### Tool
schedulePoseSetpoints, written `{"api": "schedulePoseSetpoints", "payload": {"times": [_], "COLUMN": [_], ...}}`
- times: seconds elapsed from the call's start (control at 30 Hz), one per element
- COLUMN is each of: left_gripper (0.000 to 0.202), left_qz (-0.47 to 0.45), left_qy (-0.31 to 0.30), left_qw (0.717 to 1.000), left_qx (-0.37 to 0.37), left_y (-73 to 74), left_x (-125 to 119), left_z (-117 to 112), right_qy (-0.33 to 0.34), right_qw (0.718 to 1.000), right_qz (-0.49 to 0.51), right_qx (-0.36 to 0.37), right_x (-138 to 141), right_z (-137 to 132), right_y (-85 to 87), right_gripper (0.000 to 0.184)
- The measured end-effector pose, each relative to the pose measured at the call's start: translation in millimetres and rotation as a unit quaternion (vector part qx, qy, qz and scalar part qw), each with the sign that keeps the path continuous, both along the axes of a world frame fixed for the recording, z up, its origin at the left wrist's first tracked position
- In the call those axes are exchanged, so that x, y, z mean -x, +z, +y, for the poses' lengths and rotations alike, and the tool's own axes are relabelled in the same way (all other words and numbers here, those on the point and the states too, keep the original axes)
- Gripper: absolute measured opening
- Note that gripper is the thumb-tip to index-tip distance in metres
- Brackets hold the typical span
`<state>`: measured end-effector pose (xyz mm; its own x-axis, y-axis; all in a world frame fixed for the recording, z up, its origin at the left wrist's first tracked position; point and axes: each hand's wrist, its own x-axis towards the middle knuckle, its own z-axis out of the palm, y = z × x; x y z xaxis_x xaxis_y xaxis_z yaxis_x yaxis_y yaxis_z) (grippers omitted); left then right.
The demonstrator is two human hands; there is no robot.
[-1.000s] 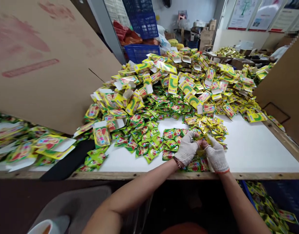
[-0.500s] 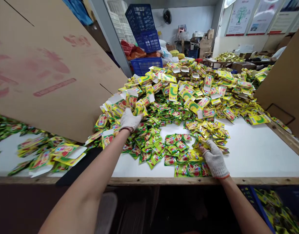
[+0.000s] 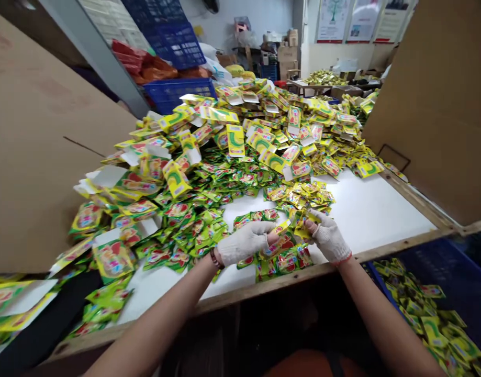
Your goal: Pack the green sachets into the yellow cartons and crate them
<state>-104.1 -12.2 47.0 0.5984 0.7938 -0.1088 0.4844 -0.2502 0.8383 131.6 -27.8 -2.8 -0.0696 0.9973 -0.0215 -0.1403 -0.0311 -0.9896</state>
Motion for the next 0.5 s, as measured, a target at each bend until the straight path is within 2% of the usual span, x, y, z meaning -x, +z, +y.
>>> {"api": "schedulePoseSetpoints", "payload": {"times": [0.07, 0.1, 0.13, 0.2, 0.27, 0.33, 0.4, 0.5], "left_gripper": [0.041, 0.045, 0.056, 0.077, 0.076, 0.064, 0.052, 0.038], "left_qz": [0.036, 0.057, 0.085, 0.160, 0.232, 0.274, 0.285, 0.287], "left_qy": [0.079, 0.125, 0.158, 0.173, 0.163, 0.153, 0.143, 0.136], "left_qw": [0.991, 0.976, 0.956, 0.918, 0.895, 0.886, 0.885, 0.883], "left_qx": [-0.100, -0.168, -0.233, -0.319, -0.344, -0.341, -0.338, -0.345], "left_y": [-8.5, -13.1, -17.9, -28.1, -37.1, -42.4, -43.5, -41.7], "left_x": [-18, -26, -34, -48, -60, -67, -70, -70], "left_z": [-5, -7, -9, -13, -14, -13, -11, -7], "right_qy": [-0.049, -0.073, -0.092, -0.112, -0.115, -0.121, -0.137, -0.139], "right_qw": [0.999, 0.997, 0.996, 0.994, 0.993, 0.992, 0.990, 0.988], "right_qz": [-0.002, 0.002, 0.006, 0.016, 0.022, 0.031, 0.018, -0.064], "right_qx": [0.009, 0.009, 0.009, 0.008, 0.007, 0.000, -0.011, -0.026], "right_x": [-2, -2, -1, 2, 4, 4, 1, -8], "right_z": [-1, -1, -2, -5, -8, -11, -13, -16], "right_y": [-2.4, -3.8, -5.1, -6.6, -6.4, -5.1, -3.1, 0.2], "right_gripper": [0.062, 0.061, 0.058, 0.055, 0.053, 0.054, 0.056, 0.054]}}
